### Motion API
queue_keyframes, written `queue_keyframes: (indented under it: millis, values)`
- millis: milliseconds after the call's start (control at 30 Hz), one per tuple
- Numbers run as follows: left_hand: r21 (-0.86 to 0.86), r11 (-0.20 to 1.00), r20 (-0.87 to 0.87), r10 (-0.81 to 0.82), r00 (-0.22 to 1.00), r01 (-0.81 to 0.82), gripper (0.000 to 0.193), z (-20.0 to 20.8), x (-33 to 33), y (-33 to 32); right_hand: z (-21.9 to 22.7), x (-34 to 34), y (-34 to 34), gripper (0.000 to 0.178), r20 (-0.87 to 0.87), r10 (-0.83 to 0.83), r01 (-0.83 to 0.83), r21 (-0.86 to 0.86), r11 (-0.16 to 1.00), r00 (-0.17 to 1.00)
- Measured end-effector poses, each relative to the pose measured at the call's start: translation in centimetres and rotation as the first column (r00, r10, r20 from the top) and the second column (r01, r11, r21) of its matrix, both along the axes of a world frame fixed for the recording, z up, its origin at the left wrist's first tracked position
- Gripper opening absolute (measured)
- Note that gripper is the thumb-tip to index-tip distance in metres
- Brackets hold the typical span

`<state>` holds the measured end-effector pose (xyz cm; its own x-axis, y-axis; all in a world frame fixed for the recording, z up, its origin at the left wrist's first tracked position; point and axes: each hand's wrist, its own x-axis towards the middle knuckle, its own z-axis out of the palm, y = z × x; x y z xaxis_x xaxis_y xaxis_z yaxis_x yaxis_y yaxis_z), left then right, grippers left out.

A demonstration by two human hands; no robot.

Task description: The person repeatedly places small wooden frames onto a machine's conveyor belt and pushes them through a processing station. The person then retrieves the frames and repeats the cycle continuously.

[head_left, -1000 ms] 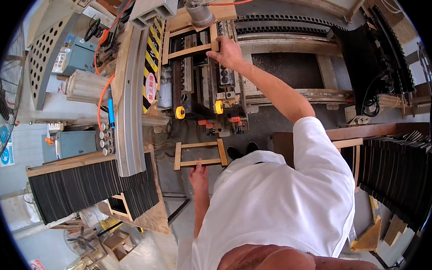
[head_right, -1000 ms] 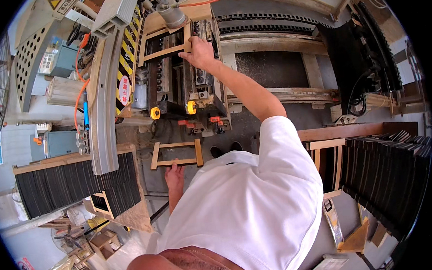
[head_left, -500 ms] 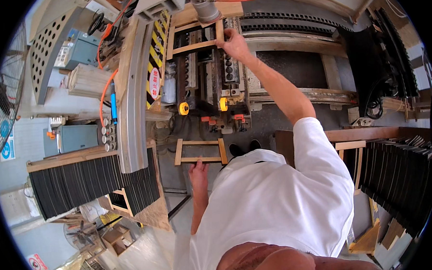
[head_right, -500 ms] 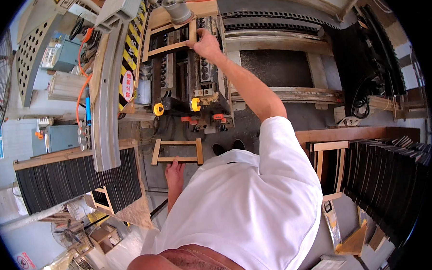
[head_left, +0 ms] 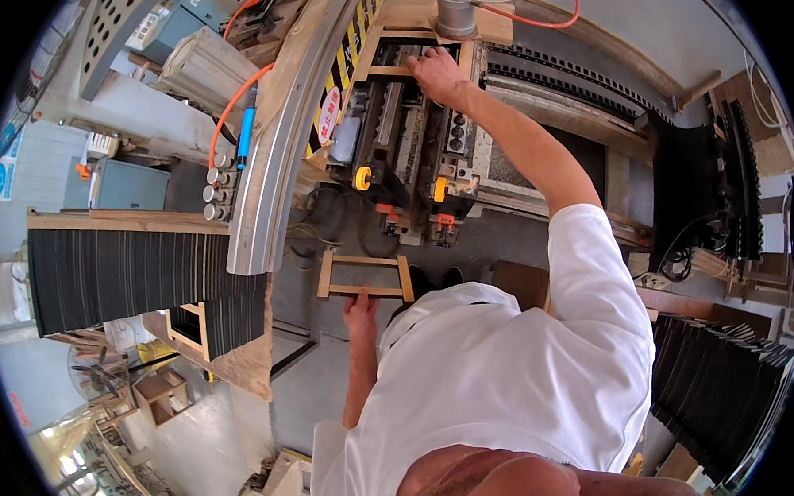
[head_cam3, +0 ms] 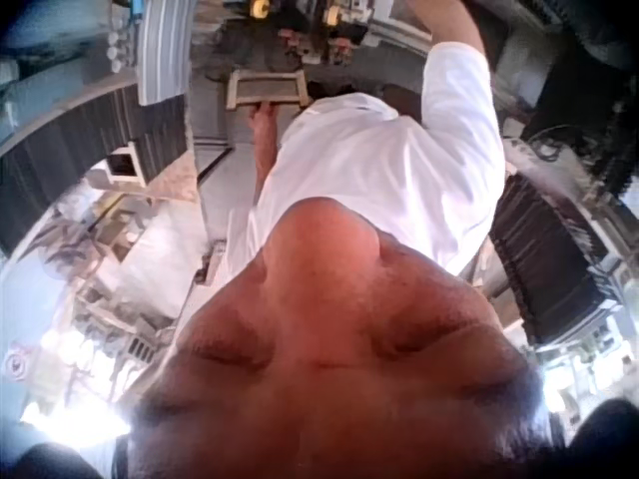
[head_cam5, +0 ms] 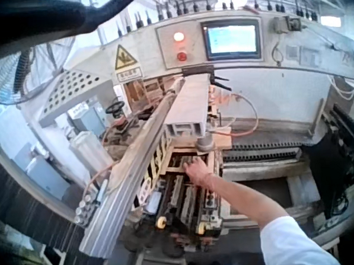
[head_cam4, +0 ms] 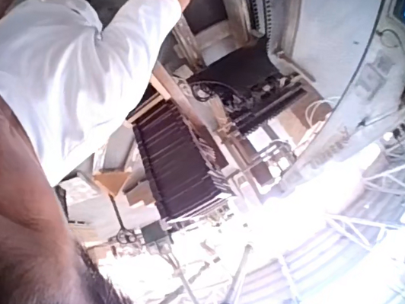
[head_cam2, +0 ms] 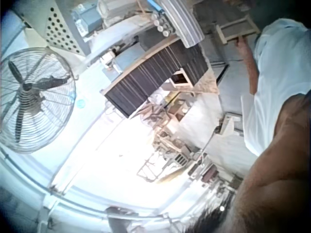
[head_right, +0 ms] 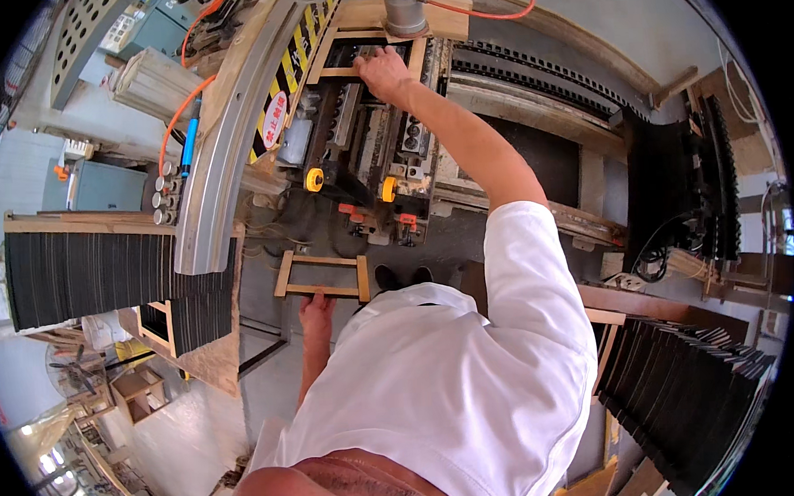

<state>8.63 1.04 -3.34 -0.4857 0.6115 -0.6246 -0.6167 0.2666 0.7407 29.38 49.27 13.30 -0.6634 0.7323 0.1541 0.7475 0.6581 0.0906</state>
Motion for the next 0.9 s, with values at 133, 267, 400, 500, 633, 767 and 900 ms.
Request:
queue_keyframes:
  millis: [133,267,400,500,633,767,900]
  values:
    - [-0.037,0.998,0.018,0.048,0.999,-0.047,0.022,-1.4,0.4,-0.3,0.3,0.1,0.4,0.040,-0.003,0.031,-0.031,0.003,1.000,1.000]
    - [-0.039,0.999,-0.027,0.023,0.999,-0.024,0.023,-2.3,0.9,0.3,0.1,0.1,0.7,0.041,0.025,0.059,-0.059,0.028,0.998,0.998]
    - [-0.007,1.000,-0.044,-0.006,0.999,0.006,0.024,-2.8,0.9,1.4,0.1,-0.1,0.9,0.039,-0.001,0.079,-0.079,0.046,0.996,0.997]
    - [0.006,1.000,-0.037,0.002,0.999,-0.002,0.025,-2.2,0.8,2.6,0.2,0.1,0.5,0.037,0.030,0.061,-0.062,0.046,0.997,0.998]
    - [0.040,0.996,-0.016,0.078,0.997,-0.077,0.017,-1.2,0.8,3.0,0.7,0.2,0.4,0.034,0.022,0.056,-0.057,0.048,0.997,0.998]
    - [0.049,0.995,-0.013,0.093,0.996,-0.092,0.016,-0.3,0.8,2.9,0.9,0.2,0.3,0.034,0.015,0.047,-0.048,0.082,0.995,0.999]
    - [0.005,0.998,-0.076,0.062,0.995,-0.061,0.018,-0.7,0.2,1.9,1.1,-0.1,0.4,0.034,0.004,0.070,-0.070,0.125,0.990,0.998]
